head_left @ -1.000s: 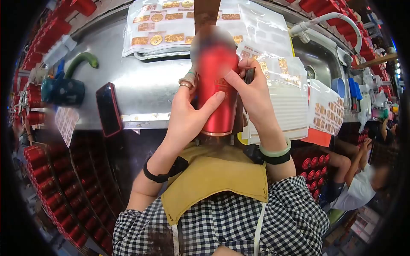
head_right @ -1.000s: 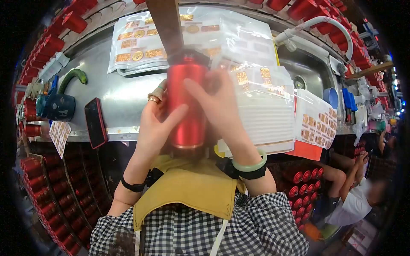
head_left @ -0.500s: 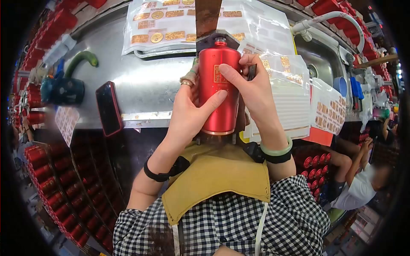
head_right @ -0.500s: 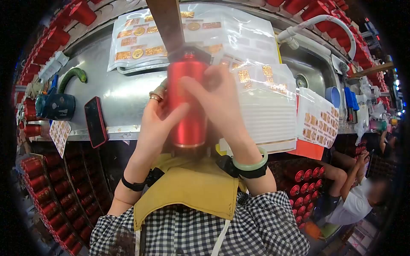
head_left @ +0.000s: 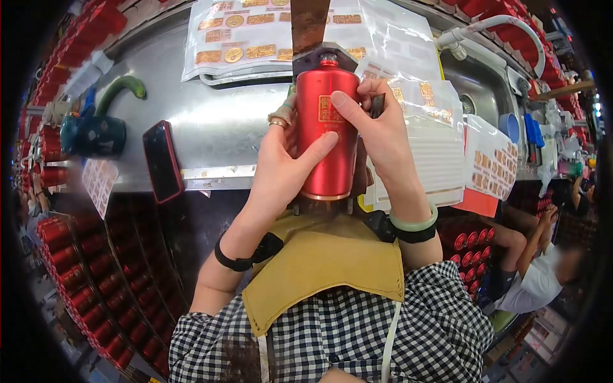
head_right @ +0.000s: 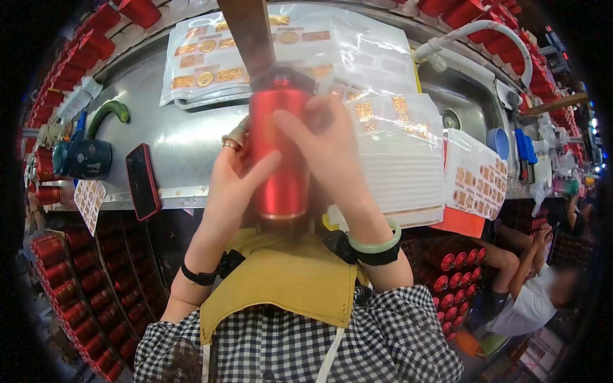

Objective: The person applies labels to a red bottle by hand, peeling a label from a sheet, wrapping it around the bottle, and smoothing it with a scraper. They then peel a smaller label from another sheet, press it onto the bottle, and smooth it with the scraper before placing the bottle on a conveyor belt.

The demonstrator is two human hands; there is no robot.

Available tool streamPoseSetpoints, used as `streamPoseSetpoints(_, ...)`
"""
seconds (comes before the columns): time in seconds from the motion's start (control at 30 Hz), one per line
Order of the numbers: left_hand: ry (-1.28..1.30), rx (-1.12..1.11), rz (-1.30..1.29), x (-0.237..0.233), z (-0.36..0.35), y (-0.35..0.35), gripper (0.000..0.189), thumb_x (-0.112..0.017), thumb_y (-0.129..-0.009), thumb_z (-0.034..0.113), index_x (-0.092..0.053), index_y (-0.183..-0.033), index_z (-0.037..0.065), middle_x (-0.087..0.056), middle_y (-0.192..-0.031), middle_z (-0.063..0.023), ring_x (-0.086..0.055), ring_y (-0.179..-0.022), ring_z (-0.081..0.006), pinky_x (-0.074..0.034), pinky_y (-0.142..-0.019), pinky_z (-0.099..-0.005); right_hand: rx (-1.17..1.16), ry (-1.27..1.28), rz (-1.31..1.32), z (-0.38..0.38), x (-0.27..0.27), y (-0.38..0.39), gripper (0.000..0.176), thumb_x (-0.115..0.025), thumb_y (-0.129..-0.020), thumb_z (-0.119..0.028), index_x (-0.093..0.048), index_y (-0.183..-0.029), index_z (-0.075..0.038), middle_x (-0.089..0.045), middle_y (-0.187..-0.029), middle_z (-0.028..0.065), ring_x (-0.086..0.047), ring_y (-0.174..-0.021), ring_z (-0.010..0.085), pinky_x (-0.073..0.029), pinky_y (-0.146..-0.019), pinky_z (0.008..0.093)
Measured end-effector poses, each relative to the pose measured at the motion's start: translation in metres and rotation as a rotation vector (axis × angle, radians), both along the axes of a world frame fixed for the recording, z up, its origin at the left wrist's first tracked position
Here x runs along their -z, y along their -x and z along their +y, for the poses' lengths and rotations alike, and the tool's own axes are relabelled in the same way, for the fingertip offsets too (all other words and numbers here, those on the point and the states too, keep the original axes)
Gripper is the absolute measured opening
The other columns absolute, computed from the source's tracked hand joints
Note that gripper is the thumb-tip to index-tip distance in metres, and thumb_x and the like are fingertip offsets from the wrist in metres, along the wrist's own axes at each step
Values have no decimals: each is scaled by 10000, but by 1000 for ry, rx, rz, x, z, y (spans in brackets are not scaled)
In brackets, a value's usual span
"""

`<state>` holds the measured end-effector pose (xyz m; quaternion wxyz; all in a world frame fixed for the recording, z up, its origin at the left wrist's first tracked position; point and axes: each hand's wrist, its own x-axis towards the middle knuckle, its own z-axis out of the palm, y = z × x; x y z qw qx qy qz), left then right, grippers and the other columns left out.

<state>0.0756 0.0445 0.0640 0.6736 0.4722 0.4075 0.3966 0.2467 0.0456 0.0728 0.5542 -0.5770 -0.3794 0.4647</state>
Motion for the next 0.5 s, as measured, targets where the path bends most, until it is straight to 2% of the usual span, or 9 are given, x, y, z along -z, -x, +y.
streamPoseSetpoints(0.03, 0, 1, 0, -1, 1, 0, 766, -772, -969, 160, -343, -1566, -56, -551, -1465, -175, -564, -1342, -217, -464, -1133, -381, -5, 26, 3, 0, 0, -1, 301, -847, -923, -208, -598, -1041, -87, -510, -861, -64, -445, -762, 30, -378, -698, 193)
streamPoseSetpoints(0.13, 176, -11, -268, 3, 6, 6, 640, -628, -1078, 235, -349, -1580, -46, -586, -1442, -124, -563, -1335, -179, -463, -1118, -339, -10, 79, 46, -1, -5, -5, 296, -834, -937, -242, -616, -1069, -91, -546, -854, -68, -459, -732, 27, -384, -668, 193)
streamPoseSetpoints(0.23, 259, -29, -329, -5, 8, 13, 643, -609, -1089, 280, -352, -1582, -42, -583, -1447, -120, -562, -1333, -171, -466, -1111, -327, -13, 115, 58, -5, -1, -7, 311, -824, -945, -278, -623, -1093, -93, -571, -857, -69, -479, -726, 26, -388, -648, 190)
streamPoseSetpoints(0.33, 301, 6, -272, -4, 7, 12, 647, -633, -1075, 231, -341, -1585, -40, -575, -1450, -124, -565, -1328, -176, -463, -1121, -338, 13, 110, 36, -7, 0, -3, 344, -840, -932, -273, -611, -1114, -92, -572, -877, -67, -490, -734, 22, -400, -648, 193)
streamPoseSetpoints(0.4, 119, 8, -176, -8, 2, 5, 689, -696, -1030, 175, -338, -1579, -39, -564, -1448, -142, -574, -1320, -197, -464, -1129, -356, 18, 105, 72, -7, -2, -1, 369, -865, -907, -234, -596, -1112, -87, -547, -900, -57, -490, -770, 30, -417, -695, 194)
streamPoseSetpoints(0.43, 85, 8, -146, -3, 1, 5, 753, -762, -972, 141, -340, -1570, -35, -547, -1460, -171, -575, -1325, -220, -468, -1131, -376, 18, 102, 70, -7, -1, -1, 369, -865, -907, -234, -596, -1112, -87, -547, -900, -57, -490, -770, 30, -417, -695, 194)
streamPoseSetpoints(0.5, 78, 20, -110, -4, 2, 5, 768, -777, -958, 150, -345, -1567, -33, -545, -1461, -179, -574, -1328, -227, -471, -1129, -381, 12, 90, 85, -7, 1, -1, 388, -882, -888, -202, -584, -1104, -80, -516, -914, -48, -494, -819, 42, -425, -756, 188)
